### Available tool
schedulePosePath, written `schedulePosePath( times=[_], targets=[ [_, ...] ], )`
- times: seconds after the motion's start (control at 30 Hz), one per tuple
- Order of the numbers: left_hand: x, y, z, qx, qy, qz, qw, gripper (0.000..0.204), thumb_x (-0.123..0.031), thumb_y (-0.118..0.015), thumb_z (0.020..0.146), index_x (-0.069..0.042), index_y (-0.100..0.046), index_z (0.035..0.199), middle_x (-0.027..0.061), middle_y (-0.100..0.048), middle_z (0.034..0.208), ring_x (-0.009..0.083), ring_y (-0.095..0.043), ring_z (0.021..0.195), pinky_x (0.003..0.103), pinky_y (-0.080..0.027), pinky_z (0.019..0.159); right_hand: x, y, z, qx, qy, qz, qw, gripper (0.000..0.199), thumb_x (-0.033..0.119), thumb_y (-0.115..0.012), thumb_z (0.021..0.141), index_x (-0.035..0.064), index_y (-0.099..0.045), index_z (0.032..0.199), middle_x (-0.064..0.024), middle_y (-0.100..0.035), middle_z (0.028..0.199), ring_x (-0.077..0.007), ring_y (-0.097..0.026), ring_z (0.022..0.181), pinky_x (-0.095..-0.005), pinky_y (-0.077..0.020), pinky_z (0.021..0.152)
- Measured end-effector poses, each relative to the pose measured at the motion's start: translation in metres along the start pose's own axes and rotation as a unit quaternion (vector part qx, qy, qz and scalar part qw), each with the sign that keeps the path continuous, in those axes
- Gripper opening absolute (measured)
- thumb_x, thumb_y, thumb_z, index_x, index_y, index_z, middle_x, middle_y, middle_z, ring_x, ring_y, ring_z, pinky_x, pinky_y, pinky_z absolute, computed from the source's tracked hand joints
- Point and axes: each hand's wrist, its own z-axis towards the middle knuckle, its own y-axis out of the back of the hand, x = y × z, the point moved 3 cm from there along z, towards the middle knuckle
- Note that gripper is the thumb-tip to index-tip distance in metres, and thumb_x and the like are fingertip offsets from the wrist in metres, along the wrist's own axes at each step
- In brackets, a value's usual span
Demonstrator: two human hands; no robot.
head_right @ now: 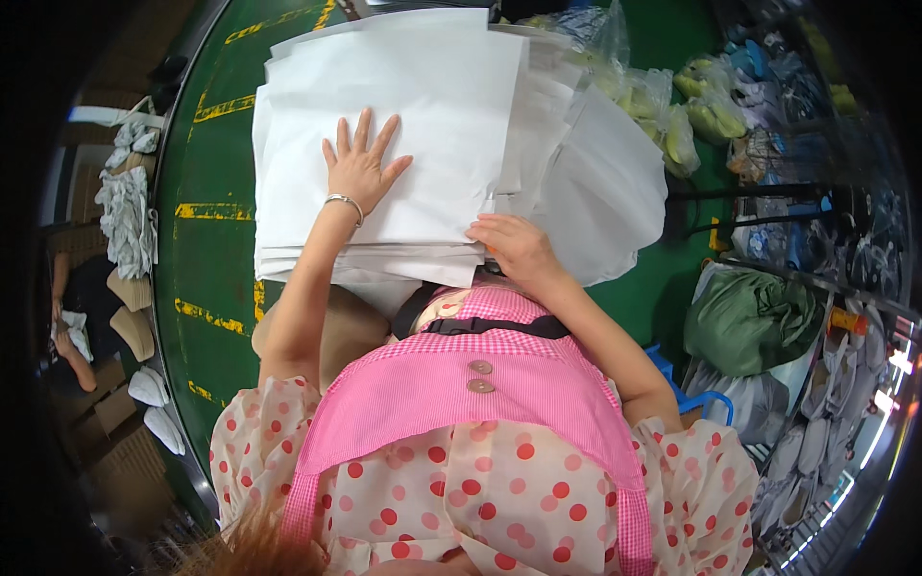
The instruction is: The person folds white fabric pieces one by one on a green worktable and stacks them. The person handles each piece, aligns edges, and places the folded item onto a growing pile.
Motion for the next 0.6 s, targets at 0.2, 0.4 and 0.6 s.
schedulePosePath(
  times=[0.2, 0.4, 0.6],
  targets=[
    [-0.014, -0.052, -0.008, 0.036, 0.018, 0.046, 0.998, 0.069, -0.065, -0.032, 0.086, -0.033, -0.016, 0.145, 0.0078, -0.006, 0.153, 0.0392, 0.0, 0.138, 0.064, -0.005, 0.104, -0.006, -0.002, -0.019, -0.024, -0.059, 0.008, 0.998, 0.029, 0.001, -0.06, 0.076, 0.0078, -0.064, 0.104, -0.0099, -0.064, 0.104, -0.0258, -0.058, 0.103, -0.0359, -0.0471, 0.088],
    [0.003, -0.034, -0.012, 0.055, 0.024, 0.035, 0.998, 0.066, -0.058, -0.041, 0.087, -0.035, -0.019, 0.144, 0.0071, -0.008, 0.152, 0.0374, -0.004, 0.138, 0.058, -0.008, 0.107, -0.033, 0.019, -0.042, -0.143, -0.169, 0.026, 0.975, 0.029, 0.005, -0.057, 0.078, 0.0084, -0.061, 0.107, -0.0109, -0.063, 0.1, -0.0289, -0.059, 0.094, -0.0369, -0.0472, 0.083],
    [0.001, 0.019, -0.016, -0.049, -0.006, -0.142, 0.989, 0.06, -0.024, -0.061, 0.085, -0.014, -0.035, 0.138, 0.0184, -0.033, 0.141, 0.0377, -0.03, 0.129, 0.045, -0.03, 0.104, -0.131, 0.022, -0.116, -0.192, -0.357, -0.009, 0.914, 0.022, 0.017, -0.057, 0.082, 0.0083, -0.063, 0.101, -0.014, -0.064, 0.092, -0.0328, -0.058, 0.089, -0.0395, -0.0469, 0.077]
  ],
)
